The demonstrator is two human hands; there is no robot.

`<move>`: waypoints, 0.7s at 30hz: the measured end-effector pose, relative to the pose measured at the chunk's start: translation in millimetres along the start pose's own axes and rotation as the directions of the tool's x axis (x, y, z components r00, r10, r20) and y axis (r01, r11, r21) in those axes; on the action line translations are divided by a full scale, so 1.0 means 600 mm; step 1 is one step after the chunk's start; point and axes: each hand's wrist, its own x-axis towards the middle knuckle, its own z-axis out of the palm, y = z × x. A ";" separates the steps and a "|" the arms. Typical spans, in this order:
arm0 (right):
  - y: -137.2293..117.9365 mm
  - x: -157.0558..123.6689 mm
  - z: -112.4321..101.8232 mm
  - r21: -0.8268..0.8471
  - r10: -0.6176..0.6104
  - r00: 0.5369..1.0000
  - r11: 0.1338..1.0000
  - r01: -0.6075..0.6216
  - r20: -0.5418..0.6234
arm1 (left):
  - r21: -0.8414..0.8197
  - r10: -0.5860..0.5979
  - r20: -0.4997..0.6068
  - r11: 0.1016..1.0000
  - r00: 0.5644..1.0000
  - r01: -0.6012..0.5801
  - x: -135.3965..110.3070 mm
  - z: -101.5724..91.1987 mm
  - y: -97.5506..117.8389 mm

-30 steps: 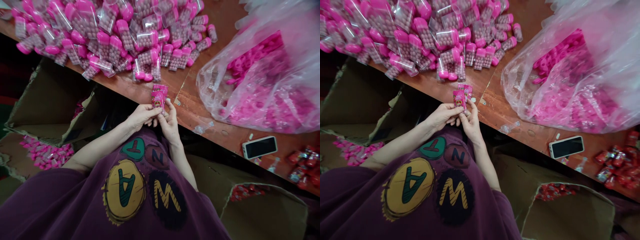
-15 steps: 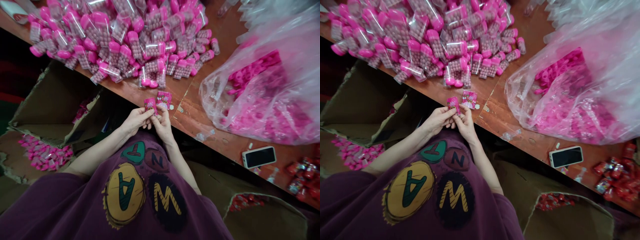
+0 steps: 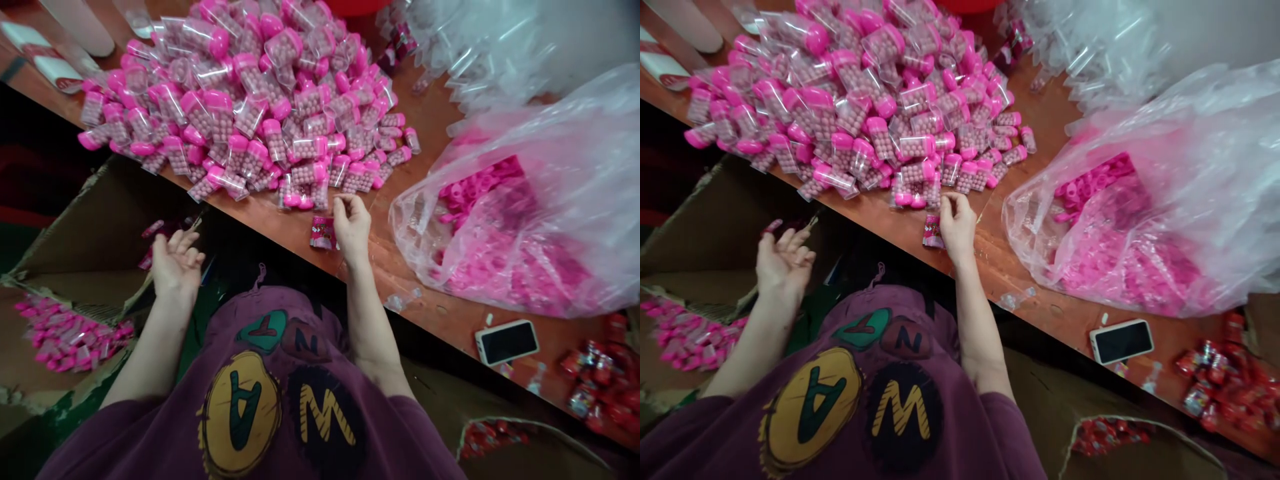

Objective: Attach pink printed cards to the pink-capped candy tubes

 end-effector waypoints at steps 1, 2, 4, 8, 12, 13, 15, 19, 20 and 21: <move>0.007 0.022 0.003 -0.051 -0.012 0.999 0.999 0.011 -0.030 | 0.007 -0.005 0.049 1.000 0.999 0.005 -0.005 0.015 -0.014; 0.013 0.042 0.010 -0.100 -0.004 1.000 0.995 0.001 -0.030 | 0.023 0.006 0.109 1.000 0.994 -0.009 -0.015 0.034 -0.031; 0.027 0.075 0.029 -0.190 0.040 0.999 0.981 -0.038 0.006 | 0.116 0.022 0.264 0.992 0.964 -0.054 -0.039 0.078 -0.070; 0.059 0.114 0.044 -0.194 0.012 0.991 0.981 0.014 0.137 | 0.355 0.085 0.644 0.847 0.761 -0.395 -0.081 0.152 -0.129; 0.071 0.100 -0.011 -0.023 0.007 0.987 1.000 -0.004 0.158 | 0.292 0.186 0.912 0.333 0.366 -0.897 -0.090 0.188 -0.159; 0.067 0.086 -0.030 0.056 0.056 0.991 0.996 -0.063 0.124 | 0.272 0.140 0.940 0.238 0.310 -0.932 -0.089 0.193 -0.166; 0.054 0.045 -0.066 0.249 0.183 0.980 0.949 -0.196 0.076 | 0.263 0.062 0.960 0.122 0.272 -0.957 -0.085 0.198 -0.180; 0.038 -0.051 -0.104 0.396 0.268 0.961 0.876 -0.274 0.070 | 0.247 0.062 0.965 0.089 0.253 -0.965 -0.075 0.195 -0.204; 0.039 -0.071 -0.105 0.377 0.275 0.960 0.885 -0.272 0.048 | 0.239 0.075 0.966 0.101 0.247 -0.966 -0.074 0.193 -0.208; 0.041 -0.088 -0.104 0.344 0.281 0.960 0.899 -0.269 0.017 | 0.233 0.091 0.966 0.115 0.244 -0.966 -0.073 0.191 -0.211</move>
